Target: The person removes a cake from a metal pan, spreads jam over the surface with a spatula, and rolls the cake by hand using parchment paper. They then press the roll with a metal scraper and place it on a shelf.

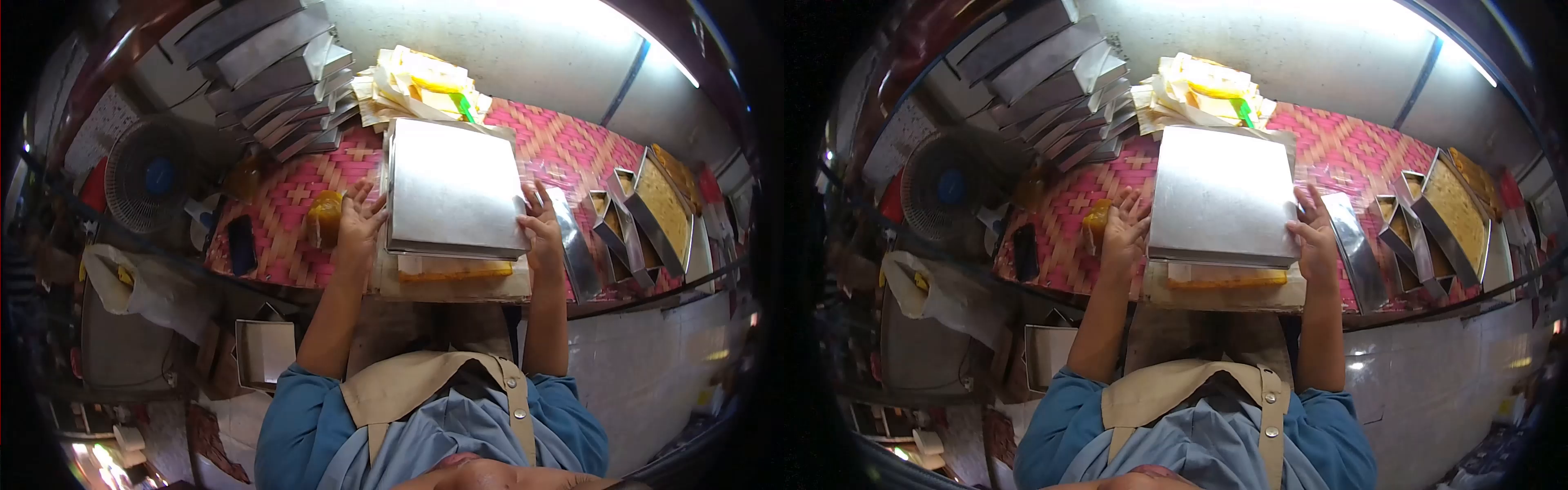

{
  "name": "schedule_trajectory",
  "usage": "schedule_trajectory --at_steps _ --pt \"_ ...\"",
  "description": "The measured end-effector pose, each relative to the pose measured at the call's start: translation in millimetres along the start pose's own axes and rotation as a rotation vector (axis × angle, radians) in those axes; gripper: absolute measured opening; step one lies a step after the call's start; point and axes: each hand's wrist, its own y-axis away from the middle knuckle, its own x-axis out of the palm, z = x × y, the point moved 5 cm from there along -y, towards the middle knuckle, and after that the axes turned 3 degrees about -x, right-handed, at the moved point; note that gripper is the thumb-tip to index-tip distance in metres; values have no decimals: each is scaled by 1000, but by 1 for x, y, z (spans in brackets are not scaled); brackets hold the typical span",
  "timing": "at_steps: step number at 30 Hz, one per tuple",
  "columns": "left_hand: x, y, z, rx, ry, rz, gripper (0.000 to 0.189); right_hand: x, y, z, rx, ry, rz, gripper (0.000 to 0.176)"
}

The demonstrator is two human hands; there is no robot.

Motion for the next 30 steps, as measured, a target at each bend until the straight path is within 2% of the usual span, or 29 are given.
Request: schedule_trajectory --at_steps 1,5,7,8,10,11,12,13,15,16,18,19,20,22,24,27,30 --pt "2 1 -7 15 2 -15 57 7 0 4 7 1 20 81" --pt "-11 9 -45 31 114 -101 50 44 11 24 -188 -48 144 89" --pt "-21 26 -75 33 186 3 49 66 21 19 -189 -55 185 88" --pt "-28 43 -95 52 105 -88 52 79 28 14 -183 -55 218 88" --pt "-50 80 -137 82 30 -91 52 112 48 -2 -143 -130 309 87" --pt "-72 97 -157 29 -11 -246 51 130 57 -13 -83 -216 407 86" --pt "-63 128 -186 164 -132 -175 50 146 69 -27 11 -237 498 84" --pt "-65 154 -207 237 -163 -310 51 162 79 -40 107 -258 591 82" --pt "-82 208 -241 225 -314 -401 50 193 95 -57 262 -161 761 79" --pt "-86 232 -253 244 -328 -438 50 198 100 -64 282 -119 772 73" --pt "-85 278 -273 299 -867 -603 51 202 99 -75 311 -154 831 70" --pt "-89 294 -275 302 -875 -628 51 205 101 -78 323 -171 855 67" --pt "-94 308 -274 282 -1054 -675 50 208 102 -77 283 -156 826 59" --pt "-114 325 -268 206 -1325 -802 46 206 103 -85 318 -128 843 56" --pt "-165 337 -258 181 -1393 -860 44 209 106 -87 331 -93 834 46" --pt "-240 347 -254 135 -1458 -943 42 205 112 -93 380 -44 855 43" --pt "-281 343 -248 130 -1459 -947 40 201 117 -93 407 4 853 40"
